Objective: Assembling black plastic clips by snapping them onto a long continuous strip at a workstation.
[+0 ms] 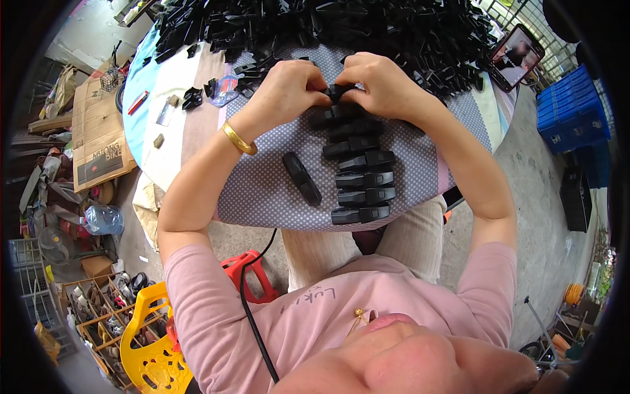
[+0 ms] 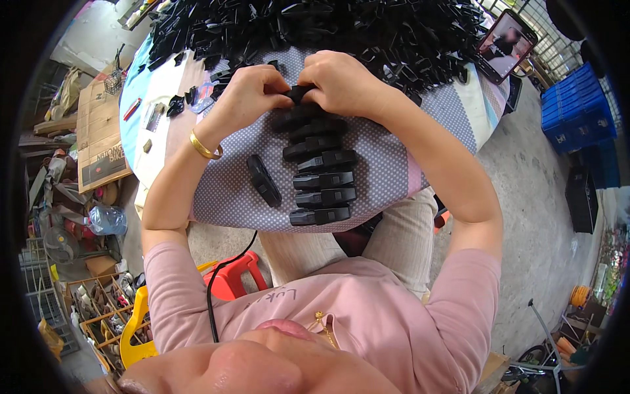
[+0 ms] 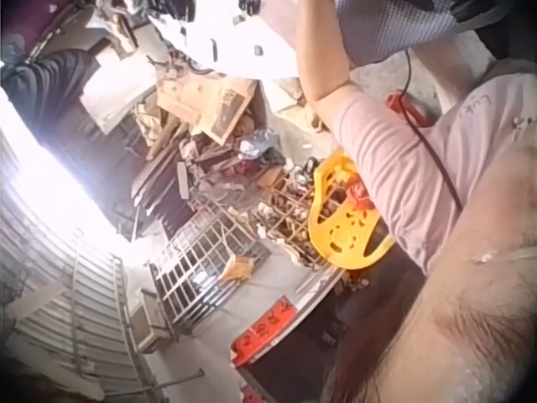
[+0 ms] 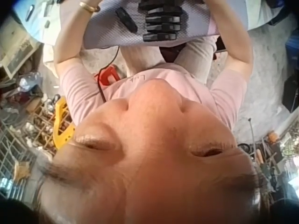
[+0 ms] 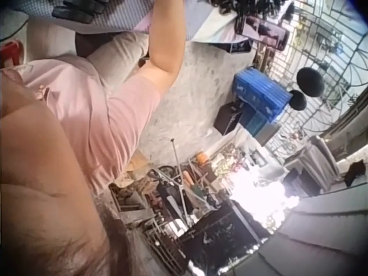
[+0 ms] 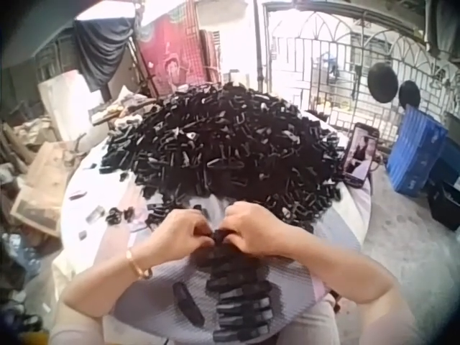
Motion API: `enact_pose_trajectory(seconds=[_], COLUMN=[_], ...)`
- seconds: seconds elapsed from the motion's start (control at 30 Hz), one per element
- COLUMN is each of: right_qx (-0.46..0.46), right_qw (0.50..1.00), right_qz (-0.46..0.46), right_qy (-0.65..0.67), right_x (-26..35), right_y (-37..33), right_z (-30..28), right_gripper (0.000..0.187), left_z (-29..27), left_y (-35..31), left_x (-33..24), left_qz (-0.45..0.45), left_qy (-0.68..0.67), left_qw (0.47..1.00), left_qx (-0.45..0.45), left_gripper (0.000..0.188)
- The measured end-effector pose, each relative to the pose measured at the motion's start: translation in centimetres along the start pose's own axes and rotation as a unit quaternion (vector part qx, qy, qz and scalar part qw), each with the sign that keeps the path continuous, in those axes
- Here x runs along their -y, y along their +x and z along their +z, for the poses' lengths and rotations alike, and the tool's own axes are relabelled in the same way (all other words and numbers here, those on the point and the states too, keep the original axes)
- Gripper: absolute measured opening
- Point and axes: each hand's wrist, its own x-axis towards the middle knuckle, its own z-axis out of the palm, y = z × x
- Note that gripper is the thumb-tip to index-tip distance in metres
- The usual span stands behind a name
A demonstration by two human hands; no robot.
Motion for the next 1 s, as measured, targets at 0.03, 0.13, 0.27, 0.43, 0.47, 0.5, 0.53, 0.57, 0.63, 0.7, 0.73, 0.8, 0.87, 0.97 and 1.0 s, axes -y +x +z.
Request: enact_pose_trajectory(seconds=[0.03,0.13,0.27,0.43,0.47,0.5,0.53,0.57,0.63,0.7,0.73,0.8,0.87,0.97,1.0], right_qx=[-0.008,0.013,0.183,-0.079,-0.053,-0.009,-0.008,0.045,0.104,0.055,0.005,-0.033,-0.071,-0.049,-0.009], right_qw=[1.000,0.999,0.958,0.978,0.963,0.953,0.953,0.944,0.929,0.953,0.970,0.986,0.994,0.993,0.992], right_qz=[0.007,0.027,0.146,0.058,0.056,0.077,0.078,0.086,0.088,0.081,0.072,0.069,0.065,0.098,0.107], right_qy=[0.005,0.037,0.166,-0.185,-0.258,-0.292,-0.293,-0.316,-0.343,-0.288,-0.232,-0.146,-0.058,-0.038,-0.067], right_x=[0.0,-0.1,0.4,-1.4,-1.6,-1.5,-1.0,-0.4,0.2,0.1,0.0,0.1,0.3,0.2,0.1], right_y=[-0.1,0.0,0.6,0.9,1.0,1.0,1.3,1.8,2.0,1.2,0.8,0.4,0.2,-0.1,-0.2], right_z=[0.1,-0.2,-1.3,1.0,1.3,1.6,1.6,1.4,1.0,1.1,1.1,0.8,0.6,0.3,0.2], right_gripper=[0.024,0.021,0.017,0.022,0.021,0.020,0.020,0.021,0.023,0.024,0.026,0.029,0.032,0.033,0.031], left_z=[0.1,-0.8,-2.3,-2.3,-2.1,-1.8,-1.7,-1.8,-2.0,-2.2,-2.5,-3.1,-3.8,-4.2,-4.3], left_y=[0.0,0.3,0.7,3.3,3.4,3.5,3.5,3.5,3.1,2.9,2.9,2.4,1.8,1.4,1.3], left_x=[-0.1,-0.2,1.4,5.3,6.0,6.6,6.9,7.2,7.1,7.0,6.4,4.9,5.0,5.0,4.5], left_qz=[0.004,0.002,0.061,0.009,0.012,-0.034,-0.083,-0.088,-0.097,-0.114,-0.112,-0.147,-0.125,-0.119,-0.114], left_qy=[0.012,-0.003,-0.112,0.188,0.187,0.216,0.245,0.216,0.202,0.167,0.166,0.133,0.131,-0.085,-0.087], left_qw=[1.000,0.999,0.979,0.954,0.954,0.954,0.950,0.957,0.958,0.960,0.960,0.954,0.955,0.969,0.970], left_qx=[-0.002,0.051,0.156,-0.233,-0.233,-0.203,-0.173,-0.173,-0.179,-0.193,-0.193,-0.224,-0.235,-0.198,-0.194], left_gripper=[0.021,0.020,0.019,0.031,0.031,0.034,0.037,0.040,0.039,0.034,0.034,0.031,0.030,0.028,0.028])
